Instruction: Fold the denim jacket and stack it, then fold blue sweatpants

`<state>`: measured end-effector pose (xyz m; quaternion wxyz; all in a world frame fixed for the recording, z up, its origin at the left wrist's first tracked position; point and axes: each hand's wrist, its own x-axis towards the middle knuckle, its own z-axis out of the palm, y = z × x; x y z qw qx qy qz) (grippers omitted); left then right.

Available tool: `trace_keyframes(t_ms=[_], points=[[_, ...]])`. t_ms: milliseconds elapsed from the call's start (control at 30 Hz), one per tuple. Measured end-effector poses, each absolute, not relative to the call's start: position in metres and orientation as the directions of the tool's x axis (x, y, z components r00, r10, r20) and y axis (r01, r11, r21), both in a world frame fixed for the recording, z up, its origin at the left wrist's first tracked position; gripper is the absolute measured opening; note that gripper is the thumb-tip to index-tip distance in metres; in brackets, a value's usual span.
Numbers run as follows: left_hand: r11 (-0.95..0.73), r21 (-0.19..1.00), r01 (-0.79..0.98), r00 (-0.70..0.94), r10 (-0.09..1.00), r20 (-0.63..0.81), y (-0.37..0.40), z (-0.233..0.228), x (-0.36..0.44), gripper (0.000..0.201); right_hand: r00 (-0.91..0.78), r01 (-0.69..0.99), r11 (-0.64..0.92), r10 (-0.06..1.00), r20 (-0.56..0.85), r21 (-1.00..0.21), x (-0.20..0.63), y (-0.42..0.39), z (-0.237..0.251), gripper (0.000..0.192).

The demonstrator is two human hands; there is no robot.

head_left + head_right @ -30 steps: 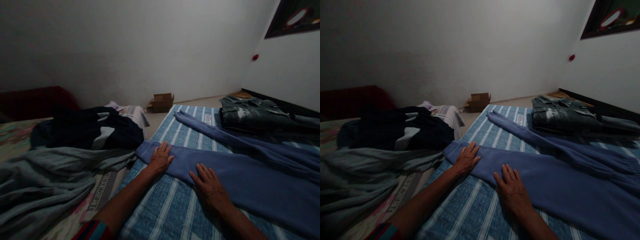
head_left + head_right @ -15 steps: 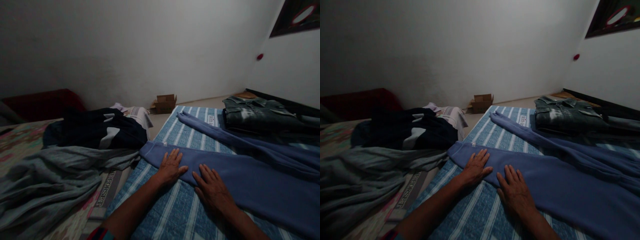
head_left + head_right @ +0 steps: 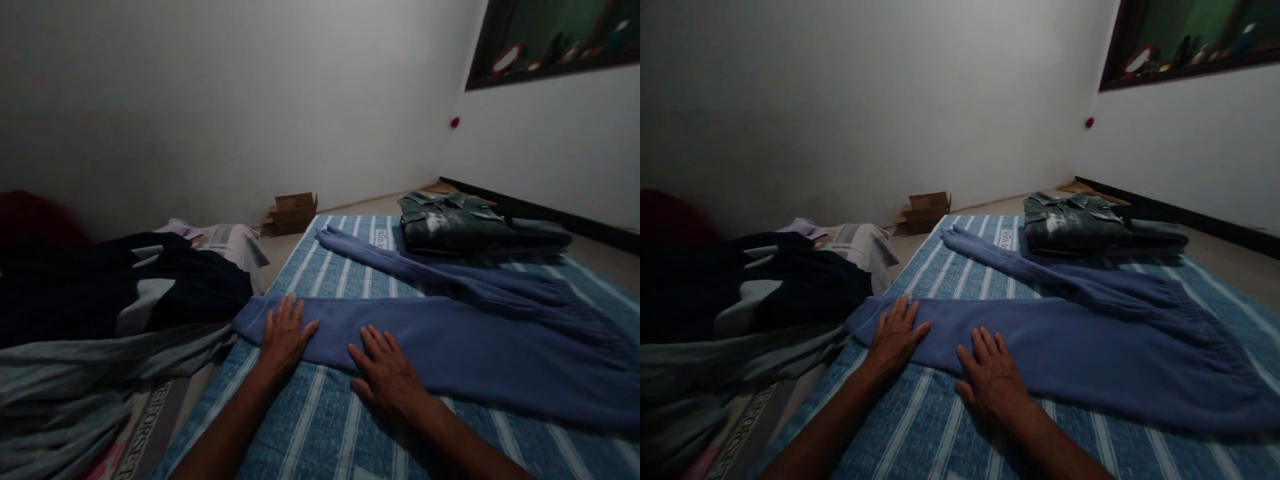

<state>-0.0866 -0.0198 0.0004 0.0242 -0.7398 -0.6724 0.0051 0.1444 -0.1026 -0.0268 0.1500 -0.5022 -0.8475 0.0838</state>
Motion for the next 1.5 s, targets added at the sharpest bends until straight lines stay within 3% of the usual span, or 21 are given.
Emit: trace_keyframes(t_ms=[133,233,467,600,833,1067,1367,1500], points=[[0.004,-0.062,0.998,-0.009,0.997,-0.081,-0.007,0.004,-0.096,0.069,-0.459,0.811,0.468,0.881,0.115,-0.351,0.146,-0.100,-0.013,0.059],[0.000,-0.083,0.997,-0.006,0.997,-0.079,-0.004,0.010,-0.087,0.068,-0.460,0.796,0.469,0.880,0.122,-0.383,0.147,-0.098,-0.007,0.060],[-0.334,-0.024,0.942,0.333,0.943,-0.025,-0.013,0.018,-0.017,0.057,-0.336,0.842,0.405,0.911,0.240,-0.356,0.156,-0.094,-0.008,0.052],[-0.435,-0.020,0.900,0.434,0.899,-0.058,-0.012,0.004,0.005,0.058,-0.201,0.899,0.285,0.943,0.264,-0.332,0.185,-0.090,-0.006,0.048],[-0.452,-0.075,0.889,0.446,0.891,-0.081,-0.008,-0.009,0.003,0.063,0.100,0.972,-0.049,0.971,0.218,-0.229,0.270,-0.099,-0.019,0.047],[-0.464,-0.079,0.882,0.459,0.886,-0.066,-0.003,-0.013,0.002,0.065,0.269,0.961,-0.247,0.938,0.219,-0.125,0.349,-0.118,-0.044,0.051],[-0.460,-0.063,0.886,0.456,0.888,-0.058,0.000,-0.013,0.000,0.063,0.410,0.912,-0.386,0.849,0.333,-0.139,0.398,-0.116,-0.047,0.039],[-0.491,-0.050,0.870,0.491,0.871,-0.026,-0.002,-0.009,0.011,0.055,0.562,0.825,-0.537,0.747,0.356,-0.176,0.430,-0.131,-0.034,0.036]])
